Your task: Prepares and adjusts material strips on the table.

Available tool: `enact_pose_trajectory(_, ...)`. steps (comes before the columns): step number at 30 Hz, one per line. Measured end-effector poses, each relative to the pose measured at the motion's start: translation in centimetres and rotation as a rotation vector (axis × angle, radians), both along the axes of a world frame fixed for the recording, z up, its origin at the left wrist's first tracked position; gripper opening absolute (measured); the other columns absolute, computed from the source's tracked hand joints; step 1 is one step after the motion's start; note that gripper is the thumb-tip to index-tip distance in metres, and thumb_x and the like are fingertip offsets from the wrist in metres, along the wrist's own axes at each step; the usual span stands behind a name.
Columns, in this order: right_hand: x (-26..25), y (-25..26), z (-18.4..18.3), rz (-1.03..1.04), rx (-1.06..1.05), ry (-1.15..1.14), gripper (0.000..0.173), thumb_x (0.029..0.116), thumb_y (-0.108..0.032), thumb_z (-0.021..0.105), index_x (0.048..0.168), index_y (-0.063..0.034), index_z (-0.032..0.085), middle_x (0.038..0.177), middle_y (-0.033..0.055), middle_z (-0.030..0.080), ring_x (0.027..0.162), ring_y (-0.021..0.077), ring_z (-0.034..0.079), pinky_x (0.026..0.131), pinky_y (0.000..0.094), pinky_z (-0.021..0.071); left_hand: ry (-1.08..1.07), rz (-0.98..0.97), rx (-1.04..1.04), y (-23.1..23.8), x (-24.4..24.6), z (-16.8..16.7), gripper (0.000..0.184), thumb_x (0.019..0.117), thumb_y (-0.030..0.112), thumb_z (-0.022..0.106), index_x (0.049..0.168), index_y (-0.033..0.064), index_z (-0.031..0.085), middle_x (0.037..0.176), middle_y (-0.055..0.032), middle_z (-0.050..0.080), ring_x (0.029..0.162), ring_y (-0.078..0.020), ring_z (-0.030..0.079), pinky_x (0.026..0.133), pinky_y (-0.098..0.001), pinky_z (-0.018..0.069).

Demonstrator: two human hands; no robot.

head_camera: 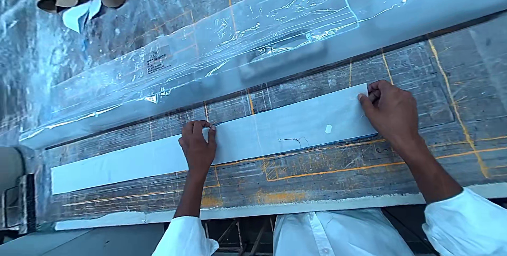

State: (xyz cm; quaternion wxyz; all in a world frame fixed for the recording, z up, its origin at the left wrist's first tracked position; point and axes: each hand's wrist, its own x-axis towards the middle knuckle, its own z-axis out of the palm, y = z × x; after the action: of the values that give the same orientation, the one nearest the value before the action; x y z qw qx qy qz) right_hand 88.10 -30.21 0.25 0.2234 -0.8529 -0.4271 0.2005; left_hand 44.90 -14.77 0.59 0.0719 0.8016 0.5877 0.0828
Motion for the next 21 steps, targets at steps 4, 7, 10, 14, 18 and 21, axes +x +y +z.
enact_pose_trajectory(4, 0.0, -0.6, -0.1, 0.008, 0.025, -0.018, 0.032, 0.0998, -0.026, 0.066, 0.110, 0.0047, 0.063, 0.087, 0.0221, 0.065, 0.080, 0.0414, 0.065, 0.070, 0.0612, 0.0476, 0.008, 0.032, -0.049, -0.5, 0.0, -0.1, 0.031, 0.1053, 0.026, 0.055, 0.122, 0.0015, 0.062, 0.126, -0.0254, 0.056, 0.108, -0.0468, 0.057, 0.085, -0.0679, 0.0422)
enact_pose_trajectory(7, 0.0, -0.9, -0.2, 0.027, 0.028, -0.026, 0.029, 0.0993, -0.023, 0.067, 0.106, 0.0049, 0.063, 0.089, 0.0232, 0.065, 0.080, 0.0415, 0.064, 0.069, 0.0604, 0.0469, -0.051, 0.012, -0.168, 0.4, -1.2, 0.0, 0.029, 0.1061, 0.025, 0.053, 0.121, 0.0012, 0.062, 0.129, -0.0253, 0.054, 0.114, -0.0470, 0.054, 0.088, -0.0694, 0.0423)
enact_pose_trajectory(10, 0.2, -0.9, -0.3, 0.039, 0.029, -0.025, 0.024, 0.0998, -0.019, 0.065, 0.103, 0.0041, 0.064, 0.088, 0.0225, 0.064, 0.079, 0.0408, 0.064, 0.069, 0.0597, 0.0466, -0.045, -0.032, -0.212, 1.0, -1.1, 0.5, 0.024, 0.1061, 0.020, 0.052, 0.114, -0.0004, 0.063, 0.126, -0.0251, 0.055, 0.119, -0.0487, 0.051, 0.089, -0.0711, 0.0398)
enact_pose_trajectory(14, 0.3, -0.9, -0.6, 0.048, 0.027, -0.022, 0.022, 0.1006, -0.018, 0.065, 0.103, 0.0041, 0.063, 0.088, 0.0223, 0.063, 0.079, 0.0401, 0.064, 0.069, 0.0595, 0.0468, 0.009, -0.029, -0.102, 1.3, -0.5, 0.1, 0.018, 0.1036, 0.013, 0.056, 0.112, -0.0017, 0.062, 0.121, -0.0258, 0.057, 0.117, -0.0487, 0.053, 0.087, -0.0679, 0.0402)
enact_pose_trajectory(18, 0.3, -0.9, -0.6, 0.044, 0.026, -0.015, 0.023, 0.1008, -0.018, 0.064, 0.104, 0.0046, 0.063, 0.089, 0.0226, 0.063, 0.080, 0.0400, 0.064, 0.070, 0.0596, 0.0469, 0.034, 0.007, -0.013, 0.4, -0.5, -0.6, 0.025, 0.1056, 0.020, 0.055, 0.117, -0.0015, 0.060, 0.119, -0.0263, 0.057, 0.112, -0.0475, 0.056, 0.087, -0.0649, 0.0426)
enact_pose_trajectory(21, 0.4, -0.9, -0.7, 0.041, 0.031, -0.004, 0.023, 0.1008, -0.018, 0.064, 0.103, 0.0048, 0.063, 0.089, 0.0225, 0.063, 0.080, 0.0402, 0.064, 0.069, 0.0596, 0.0464, -0.005, 0.036, -0.048, 0.4, -1.1, -1.0, 0.027, 0.1056, 0.020, 0.054, 0.123, -0.0005, 0.061, 0.122, -0.0262, 0.057, 0.111, -0.0465, 0.057, 0.088, -0.0666, 0.0437)
